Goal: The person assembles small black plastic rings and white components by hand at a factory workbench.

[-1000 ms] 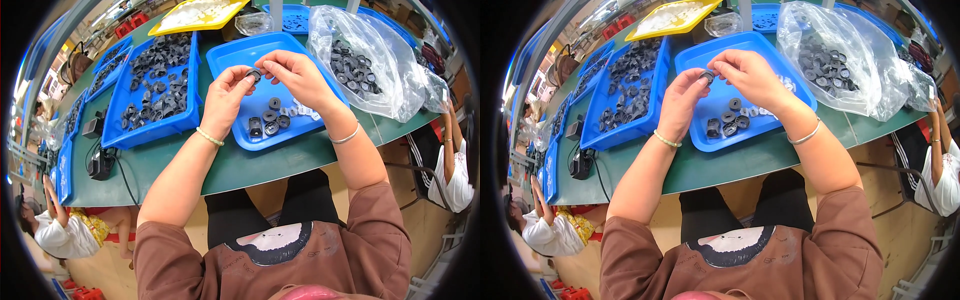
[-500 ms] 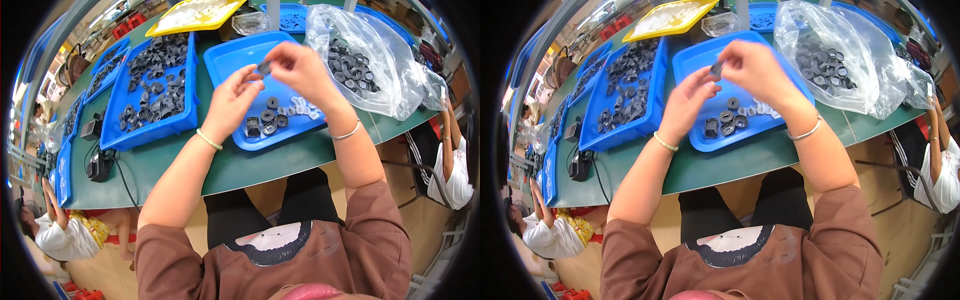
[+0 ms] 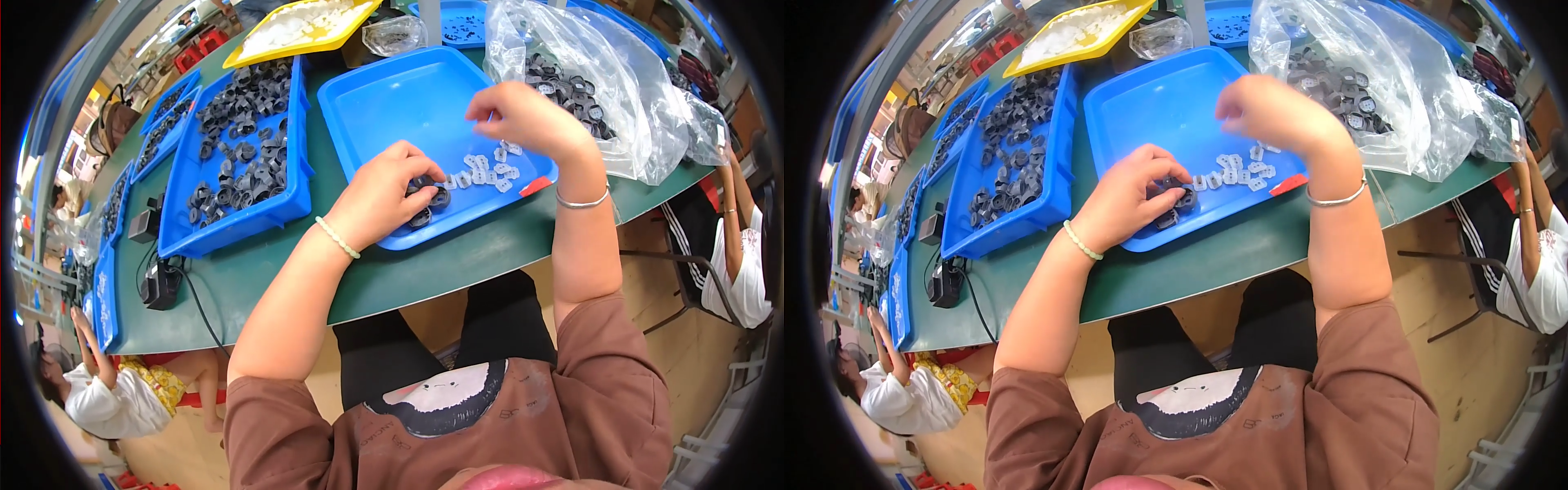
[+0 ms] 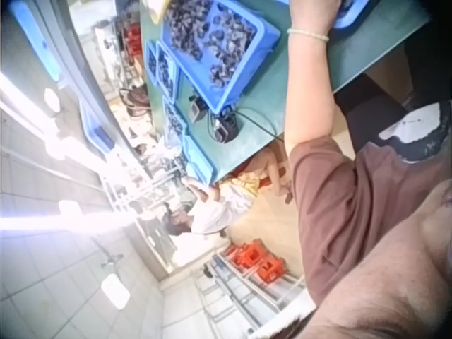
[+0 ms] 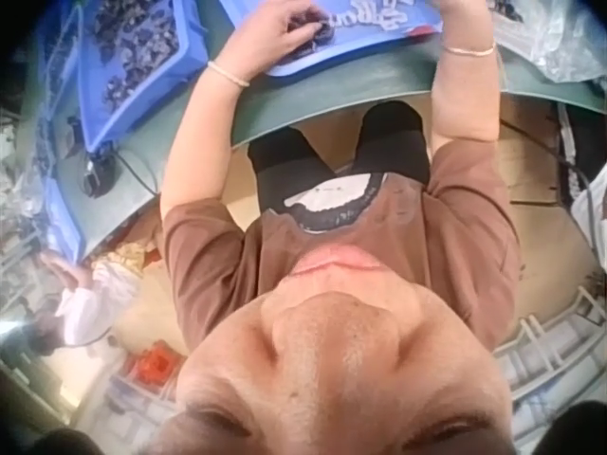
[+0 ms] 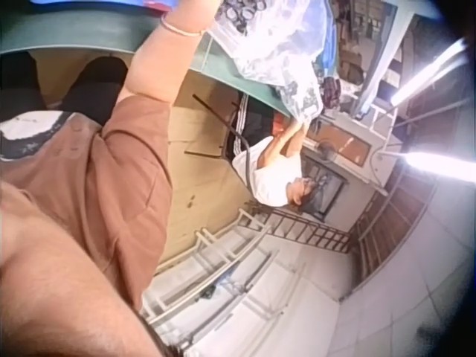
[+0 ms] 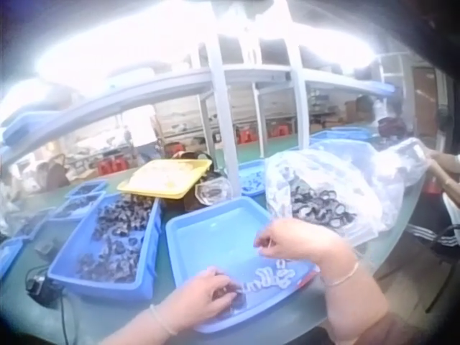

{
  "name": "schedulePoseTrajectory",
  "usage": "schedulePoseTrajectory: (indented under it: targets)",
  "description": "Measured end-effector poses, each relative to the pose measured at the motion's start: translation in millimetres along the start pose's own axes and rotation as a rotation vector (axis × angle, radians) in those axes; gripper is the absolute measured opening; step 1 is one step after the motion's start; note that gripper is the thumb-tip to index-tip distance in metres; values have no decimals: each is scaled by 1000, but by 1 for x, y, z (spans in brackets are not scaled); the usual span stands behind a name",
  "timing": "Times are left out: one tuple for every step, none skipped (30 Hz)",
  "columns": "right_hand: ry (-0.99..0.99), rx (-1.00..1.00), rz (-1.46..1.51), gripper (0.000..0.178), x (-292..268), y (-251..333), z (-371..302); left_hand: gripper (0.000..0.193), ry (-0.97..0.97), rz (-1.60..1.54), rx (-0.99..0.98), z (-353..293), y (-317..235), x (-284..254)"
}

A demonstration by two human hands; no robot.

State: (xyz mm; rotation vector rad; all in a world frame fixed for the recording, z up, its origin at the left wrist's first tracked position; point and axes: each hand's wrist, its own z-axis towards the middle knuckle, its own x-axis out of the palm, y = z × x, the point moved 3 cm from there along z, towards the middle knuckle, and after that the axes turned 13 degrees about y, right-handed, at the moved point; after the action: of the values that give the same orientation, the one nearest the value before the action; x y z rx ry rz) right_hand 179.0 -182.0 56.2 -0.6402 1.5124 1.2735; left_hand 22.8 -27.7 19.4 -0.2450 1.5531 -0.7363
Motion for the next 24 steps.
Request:
schedulePoseTrajectory:
  targets:
    - [3, -2, 1, 19, 1, 3, 0, 21, -27, -44, -47, -2, -1, -1]
    - [97, 41, -1, 19, 4, 6, 0, 21, -28, -46, -49, -2, 0, 0]
    - [191, 83, -4, 20, 7, 10, 1, 23, -83, -80, -26, -2, 0, -2]
    - [218, 119, -32, 20, 7, 16, 0, 26, -138, -111, -3, -2, 1, -4]
    - [219, 116, -32, 20, 9, 18, 1, 26, -140, -111, -5, -1, 2, -4]
    - [243, 123, -52, 19, 15, 18, 2, 27, -240, -164, 22, -1, 3, -5]
    - [268, 129, -72, 18, 19, 17, 4, 27, -341, -217, 50, -2, 3, -7]
    - [269, 127, -74, 18, 22, 16, 6, 27, -344, -217, 49, -2, 4, -8]
    - [282, 134, -78, 17, 25, 16, 7, 28, -374, -373, 24, -4, 7, -10]
    - [295, 139, -84, 16, 26, 16, 9, 28, -404, -529, -1, -5, 11, -11]
    - [294, 134, -89, 16, 24, 16, 10, 28, -411, -527, 0, -5, 14, -11]
    - [316, 100, -41, 16, 22, 16, 10, 30, -419, -632, 51, -5, 19, -10]
    - [338, 67, 8, 16, 20, 17, 11, 33, -424, -738, 103, -4, 18, -11]
    - [337, 64, 3, 16, 18, 19, 11, 33, -429, -736, 106, -4, 17, -13]
    - [197, 28, 116, 16, 12, 22, 11, 34, -426, -882, 114, -4, 17, -13]
    - [56, -8, 230, 16, 7, 25, 10, 36, -420, -1027, 121, -4, 16, -15]
    - [56, -12, 229, 16, 7, 30, 12, 36, -423, -1024, 123, -5, 16, -17]
    - [-30, -90, 409, 15, 6, 36, 14, 36, -392, -1196, 148, -5, 17, -19]
    - [-117, -167, 588, 14, 3, 42, 16, 36, -357, -1367, 174, -5, 18, -20]
    - [-123, -205, 697, 13, 3, 48, 17, 36, -359, -1365, 176, -5, 18, -20]
    - [-123, -208, 696, 13, 5, 51, 20, 35, -338, -1344, 172, -6, 18, -19]
    - [-153, -227, 742, 14, 8, 52, 21, 34, -316, -1326, 167, -5, 18, -17]
    - [-184, -245, 789, 14, 11, 52, 23, 34, -315, -1328, 166, -4, 18, -16]
    - [-183, -243, 790, 14, 13, 53, 23, 34, -319, -1306, 174, -3, 18, -15]
